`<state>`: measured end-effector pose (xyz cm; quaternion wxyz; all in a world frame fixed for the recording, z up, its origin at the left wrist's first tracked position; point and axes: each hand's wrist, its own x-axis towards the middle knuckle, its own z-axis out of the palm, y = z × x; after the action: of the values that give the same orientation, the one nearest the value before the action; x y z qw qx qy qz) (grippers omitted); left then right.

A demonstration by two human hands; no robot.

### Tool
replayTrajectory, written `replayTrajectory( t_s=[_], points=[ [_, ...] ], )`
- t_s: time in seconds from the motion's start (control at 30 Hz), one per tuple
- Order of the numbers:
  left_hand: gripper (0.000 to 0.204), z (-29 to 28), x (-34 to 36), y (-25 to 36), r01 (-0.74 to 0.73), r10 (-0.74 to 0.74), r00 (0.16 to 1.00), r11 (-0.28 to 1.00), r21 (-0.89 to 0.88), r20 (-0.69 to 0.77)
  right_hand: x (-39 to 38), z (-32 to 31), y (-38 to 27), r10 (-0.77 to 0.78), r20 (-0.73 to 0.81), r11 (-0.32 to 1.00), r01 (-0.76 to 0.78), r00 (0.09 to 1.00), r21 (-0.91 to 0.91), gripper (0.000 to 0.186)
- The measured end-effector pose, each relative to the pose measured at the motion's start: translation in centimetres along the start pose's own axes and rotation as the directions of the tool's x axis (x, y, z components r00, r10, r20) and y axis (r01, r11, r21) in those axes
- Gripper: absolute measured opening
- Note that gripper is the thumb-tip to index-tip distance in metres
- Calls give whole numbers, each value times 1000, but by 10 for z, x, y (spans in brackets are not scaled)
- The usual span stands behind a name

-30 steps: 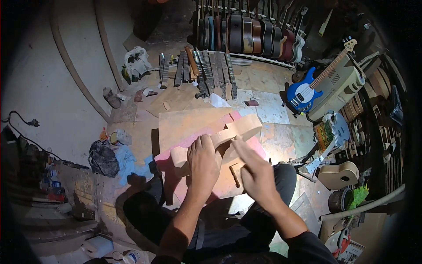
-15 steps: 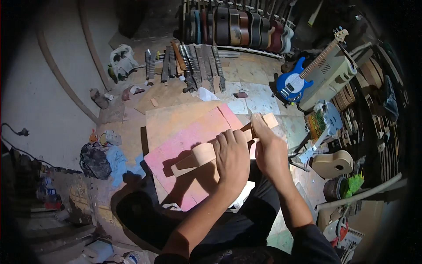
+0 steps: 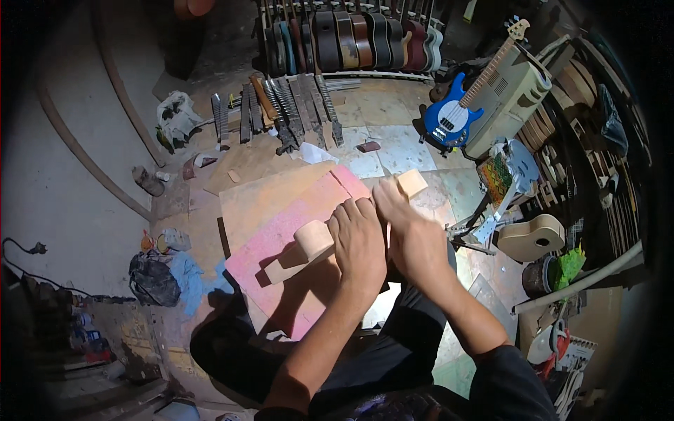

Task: The person sands the interior and edges of a wooden guitar body by hand using a piece of sandpaper.

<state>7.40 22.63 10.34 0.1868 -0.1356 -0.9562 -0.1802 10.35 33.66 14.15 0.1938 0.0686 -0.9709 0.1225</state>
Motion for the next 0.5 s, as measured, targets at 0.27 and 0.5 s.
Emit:
replayTrajectory(
  t_s=[0.27,0.5],
  points=[
    [12,-5,-1,-2,-13,11,999,998,-57,-30,1,-1,0,11,29,996,-13,1000,83,57],
    [11,0,-1,-9,-16,12,999,994,-103,-48,-12,-8,-16,55,90,992,-65,994,110,57]
  ],
)
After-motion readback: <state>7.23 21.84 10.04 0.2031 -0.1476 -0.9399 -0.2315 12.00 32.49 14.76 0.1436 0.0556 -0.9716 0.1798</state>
